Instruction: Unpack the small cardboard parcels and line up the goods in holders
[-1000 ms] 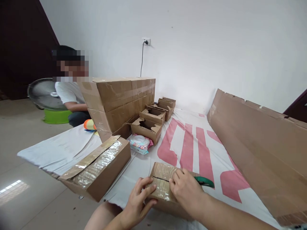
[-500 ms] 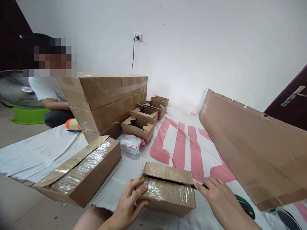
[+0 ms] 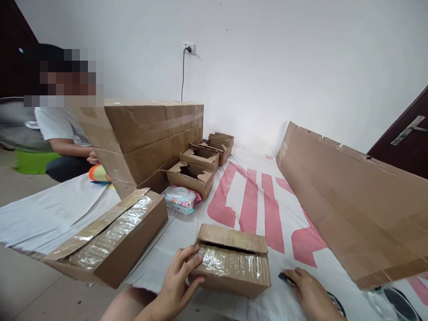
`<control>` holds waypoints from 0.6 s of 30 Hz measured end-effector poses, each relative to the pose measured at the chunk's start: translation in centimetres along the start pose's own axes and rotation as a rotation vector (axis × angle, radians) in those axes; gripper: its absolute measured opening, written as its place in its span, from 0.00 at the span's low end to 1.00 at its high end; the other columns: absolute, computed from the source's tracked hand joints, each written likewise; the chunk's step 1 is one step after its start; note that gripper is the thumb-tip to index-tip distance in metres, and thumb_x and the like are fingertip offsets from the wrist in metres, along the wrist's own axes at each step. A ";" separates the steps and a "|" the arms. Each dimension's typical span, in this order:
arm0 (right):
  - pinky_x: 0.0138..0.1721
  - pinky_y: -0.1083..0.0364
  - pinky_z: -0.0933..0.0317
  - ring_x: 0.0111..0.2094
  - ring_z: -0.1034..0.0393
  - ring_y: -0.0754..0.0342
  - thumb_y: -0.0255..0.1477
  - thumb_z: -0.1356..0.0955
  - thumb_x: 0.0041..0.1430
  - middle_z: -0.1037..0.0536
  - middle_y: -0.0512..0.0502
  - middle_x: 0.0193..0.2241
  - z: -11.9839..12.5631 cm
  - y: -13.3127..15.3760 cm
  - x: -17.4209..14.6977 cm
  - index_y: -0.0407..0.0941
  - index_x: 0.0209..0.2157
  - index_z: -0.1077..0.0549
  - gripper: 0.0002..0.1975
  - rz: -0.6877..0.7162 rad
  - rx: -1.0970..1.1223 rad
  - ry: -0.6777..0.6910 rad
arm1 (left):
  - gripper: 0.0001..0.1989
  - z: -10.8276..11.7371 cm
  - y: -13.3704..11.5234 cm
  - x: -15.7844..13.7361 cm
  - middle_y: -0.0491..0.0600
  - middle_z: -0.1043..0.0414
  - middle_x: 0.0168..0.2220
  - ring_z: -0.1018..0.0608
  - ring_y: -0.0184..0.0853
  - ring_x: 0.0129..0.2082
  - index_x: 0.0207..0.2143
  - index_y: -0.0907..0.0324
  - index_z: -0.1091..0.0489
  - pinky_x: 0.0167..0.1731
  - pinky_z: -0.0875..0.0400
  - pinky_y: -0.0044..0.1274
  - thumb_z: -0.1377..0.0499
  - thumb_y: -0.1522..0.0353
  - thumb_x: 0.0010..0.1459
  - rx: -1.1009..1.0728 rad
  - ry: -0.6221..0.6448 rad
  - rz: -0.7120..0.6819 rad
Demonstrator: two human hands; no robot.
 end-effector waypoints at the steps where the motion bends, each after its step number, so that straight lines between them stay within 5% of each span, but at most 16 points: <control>1: 0.49 0.49 0.35 0.46 0.26 0.47 0.24 0.40 0.53 0.22 0.43 0.45 -0.5 -0.3 -0.1 0.50 0.52 0.27 0.25 0.000 0.002 0.006 | 0.17 -0.1 0.1 -0.1 0.58 0.35 0.53 0.28 0.44 0.51 0.52 0.55 0.36 0.47 0.28 0.34 0.42 0.69 0.59 -0.009 0.000 0.015; 5: 0.48 0.46 0.33 0.46 0.27 0.45 0.32 0.37 0.59 0.22 0.41 0.46 -0.5 -0.4 0.0 0.51 0.48 0.24 0.17 0.061 -0.058 -0.095 | 0.28 -0.2 1.2 -0.3 0.62 0.40 0.59 0.32 0.48 0.58 0.61 0.55 0.47 0.49 0.28 0.37 0.42 0.64 0.61 -0.144 -0.001 0.165; 12: 0.45 0.48 0.31 0.46 0.29 0.47 0.37 0.37 0.64 0.25 0.41 0.46 5.1 6.2 -0.3 0.48 0.50 0.29 0.16 0.371 -0.075 -0.727 | 0.41 0.3 2.5 2.1 0.61 0.52 0.66 0.45 0.55 0.66 0.61 0.51 0.44 0.60 0.44 0.48 0.40 0.44 0.49 -0.385 0.222 0.258; 18: 0.49 0.47 0.34 0.50 0.32 0.46 0.28 0.34 0.61 0.25 0.41 0.45 6.7 15.0 -1.0 0.46 0.50 0.30 0.15 0.629 -0.085 -0.722 | 0.33 -0.7 2.0 3.0 0.60 0.56 0.67 0.48 0.55 0.67 0.54 0.56 0.33 0.62 0.45 0.46 0.41 0.47 0.53 -0.618 0.218 0.332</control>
Point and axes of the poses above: each hand's wrist, its own x-axis towards the middle knuckle, its own z-axis out of the back of the hand, y = z × x, the point moved 4 cm from there along x, towards the middle knuckle
